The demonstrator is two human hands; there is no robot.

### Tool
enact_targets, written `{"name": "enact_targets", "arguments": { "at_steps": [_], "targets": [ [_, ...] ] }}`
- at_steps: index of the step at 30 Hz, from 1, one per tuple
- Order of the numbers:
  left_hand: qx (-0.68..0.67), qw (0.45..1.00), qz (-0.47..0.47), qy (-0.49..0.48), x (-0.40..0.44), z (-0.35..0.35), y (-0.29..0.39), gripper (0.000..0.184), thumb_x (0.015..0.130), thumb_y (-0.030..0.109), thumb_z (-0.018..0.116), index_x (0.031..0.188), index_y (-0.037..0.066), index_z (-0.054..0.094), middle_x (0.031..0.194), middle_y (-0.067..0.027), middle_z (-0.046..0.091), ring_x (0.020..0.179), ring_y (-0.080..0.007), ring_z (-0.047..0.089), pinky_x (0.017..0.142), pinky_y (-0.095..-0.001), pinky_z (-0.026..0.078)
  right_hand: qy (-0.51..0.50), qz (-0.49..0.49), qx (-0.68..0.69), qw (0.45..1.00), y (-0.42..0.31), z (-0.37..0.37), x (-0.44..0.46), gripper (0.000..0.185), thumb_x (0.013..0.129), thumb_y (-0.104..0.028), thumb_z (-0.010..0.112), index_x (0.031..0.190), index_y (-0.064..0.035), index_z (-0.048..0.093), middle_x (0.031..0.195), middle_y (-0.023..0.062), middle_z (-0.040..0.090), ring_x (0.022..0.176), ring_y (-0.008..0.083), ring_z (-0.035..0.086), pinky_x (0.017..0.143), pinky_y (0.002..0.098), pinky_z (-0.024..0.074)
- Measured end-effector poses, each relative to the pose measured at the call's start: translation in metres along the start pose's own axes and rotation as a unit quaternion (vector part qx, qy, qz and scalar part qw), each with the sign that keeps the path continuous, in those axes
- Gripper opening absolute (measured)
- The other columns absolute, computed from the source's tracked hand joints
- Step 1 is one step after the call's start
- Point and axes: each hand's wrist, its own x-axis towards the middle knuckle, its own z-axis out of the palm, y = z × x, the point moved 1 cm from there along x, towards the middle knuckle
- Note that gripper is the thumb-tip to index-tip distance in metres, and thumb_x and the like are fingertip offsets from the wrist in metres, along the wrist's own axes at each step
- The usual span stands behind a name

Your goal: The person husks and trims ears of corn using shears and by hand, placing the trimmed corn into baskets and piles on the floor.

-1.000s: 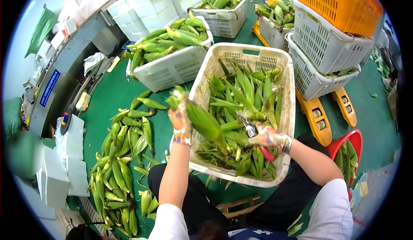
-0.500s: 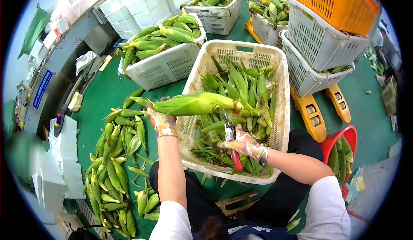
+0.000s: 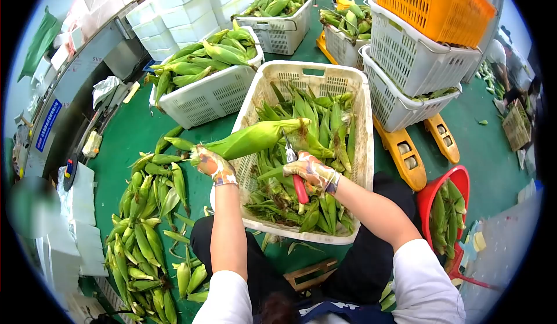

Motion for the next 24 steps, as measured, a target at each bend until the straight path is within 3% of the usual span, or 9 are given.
{"name": "enact_targets", "arguments": {
  "at_steps": [5, 6, 8, 11, 12, 14, 19, 21, 24],
  "targets": [
    [-0.018, 0.997, -0.071, -0.028, 0.056, -0.016, -0.052, 0.041, 0.081, 0.037, 0.059, 0.093, -0.002, 0.055, 0.086, -0.0122, 0.058, 0.067, -0.0216, 0.056, 0.057, -0.0353, 0.047, 0.102, 0.043, -0.118, 0.987, -0.040, 0.010, -0.026, 0.028, 0.072, -0.025, 0.064, 0.077, 0.0005, 0.054, 0.062, 0.0122, 0.053, 0.050, 0.0218, 0.051, 0.044, 0.0349, 0.0430],
    [-0.056, 0.988, 0.094, -0.110, 0.095, -0.022, -0.092, 0.037, 0.081, 0.034, 0.058, 0.092, -0.001, 0.053, 0.085, -0.0119, 0.057, 0.068, -0.0224, 0.056, 0.058, -0.0367, 0.047, 0.121, -0.002, -0.336, 0.934, -0.027, 0.008, -0.021, 0.027, 0.072, -0.023, 0.063, 0.079, 0.0009, 0.054, 0.063, 0.0146, 0.056, 0.052, 0.0242, 0.054, 0.047, 0.0342, 0.0450],
    [-0.106, 0.983, -0.012, -0.150, 0.064, -0.009, -0.033, 0.028, 0.084, 0.031, 0.049, 0.088, 0.004, 0.052, 0.080, -0.0090, 0.055, 0.065, -0.0229, 0.055, 0.058, -0.0371, 0.048, 0.144, -0.034, -0.484, 0.862, -0.006, -0.002, -0.019, 0.026, 0.070, -0.021, 0.058, 0.083, 0.0011, 0.055, 0.068, 0.0188, 0.059, 0.058, 0.0291, 0.059, 0.051, 0.0336, 0.0476],
    [-0.112, 0.980, -0.064, -0.150, 0.058, 0.000, 0.000, 0.026, 0.085, 0.030, 0.049, 0.091, 0.005, 0.053, 0.080, -0.0081, 0.055, 0.063, -0.0230, 0.054, 0.059, -0.0371, 0.049, 0.008, -0.005, -0.342, 0.939, -0.032, -0.006, -0.064, 0.027, 0.068, -0.027, 0.061, 0.078, -0.0028, 0.054, 0.066, 0.0156, 0.054, 0.054, 0.0247, 0.053, 0.048, 0.0356, 0.0439],
    [-0.119, 0.980, -0.063, -0.145, 0.068, 0.000, -0.004, 0.027, 0.084, 0.030, 0.051, 0.094, 0.005, 0.053, 0.081, -0.0085, 0.055, 0.064, -0.0230, 0.054, 0.059, -0.0371, 0.049, -0.034, -0.099, -0.378, 0.920, -0.010, -0.017, -0.069, 0.030, 0.066, -0.028, 0.062, 0.080, -0.0031, 0.054, 0.067, 0.0149, 0.055, 0.057, 0.0259, 0.054, 0.052, 0.0353, 0.0447],
    [-0.045, 0.992, -0.019, -0.118, 0.083, -0.004, -0.014, 0.033, 0.083, 0.033, 0.055, 0.099, 0.003, 0.053, 0.083, -0.0100, 0.056, 0.065, -0.0245, 0.055, 0.058, -0.0384, 0.049, -0.102, 0.039, -0.415, 0.904, -0.073, -0.009, -0.104, 0.031, 0.065, -0.027, 0.062, 0.083, -0.0030, 0.053, 0.072, 0.0155, 0.055, 0.066, 0.0287, 0.055, 0.060, 0.0357, 0.0448],
    [-0.040, 0.981, -0.065, -0.176, 0.016, -0.002, 0.005, 0.036, 0.080, 0.030, 0.062, 0.090, -0.002, 0.048, 0.071, -0.0124, 0.054, 0.054, -0.0244, 0.055, 0.048, -0.0383, 0.048, 0.162, -0.173, -0.463, 0.854, -0.048, 0.000, -0.073, 0.048, 0.075, -0.030, 0.060, 0.108, 0.0036, 0.049, 0.083, 0.0169, 0.057, 0.068, 0.0291, 0.055, 0.059, 0.0360, 0.0453],
    [-0.043, 0.978, -0.095, -0.182, -0.001, -0.001, 0.001, 0.036, 0.080, 0.030, 0.063, 0.090, -0.001, 0.048, 0.070, -0.0118, 0.054, 0.055, -0.0242, 0.055, 0.048, -0.0386, 0.048, 0.131, -0.082, -0.496, 0.855, -0.058, 0.011, -0.063, 0.063, 0.075, -0.033, 0.061, 0.114, 0.0131, 0.041, 0.082, 0.0215, 0.057, 0.069, 0.0331, 0.057, 0.060, 0.0362, 0.0471],
    [-0.100, 0.961, -0.101, -0.237, -0.016, 0.004, 0.010, 0.035, 0.080, 0.030, 0.062, 0.089, -0.001, 0.049, 0.068, -0.0146, 0.057, 0.053, -0.0274, 0.056, 0.047, -0.0401, 0.049, 0.202, -0.072, -0.471, 0.855, -0.019, 0.013, -0.029, 0.040, 0.074, -0.018, 0.055, 0.097, 0.0100, 0.040, 0.067, 0.0218, 0.056, 0.057, 0.0351, 0.056, 0.051, 0.0393, 0.0463]
  ]
}}
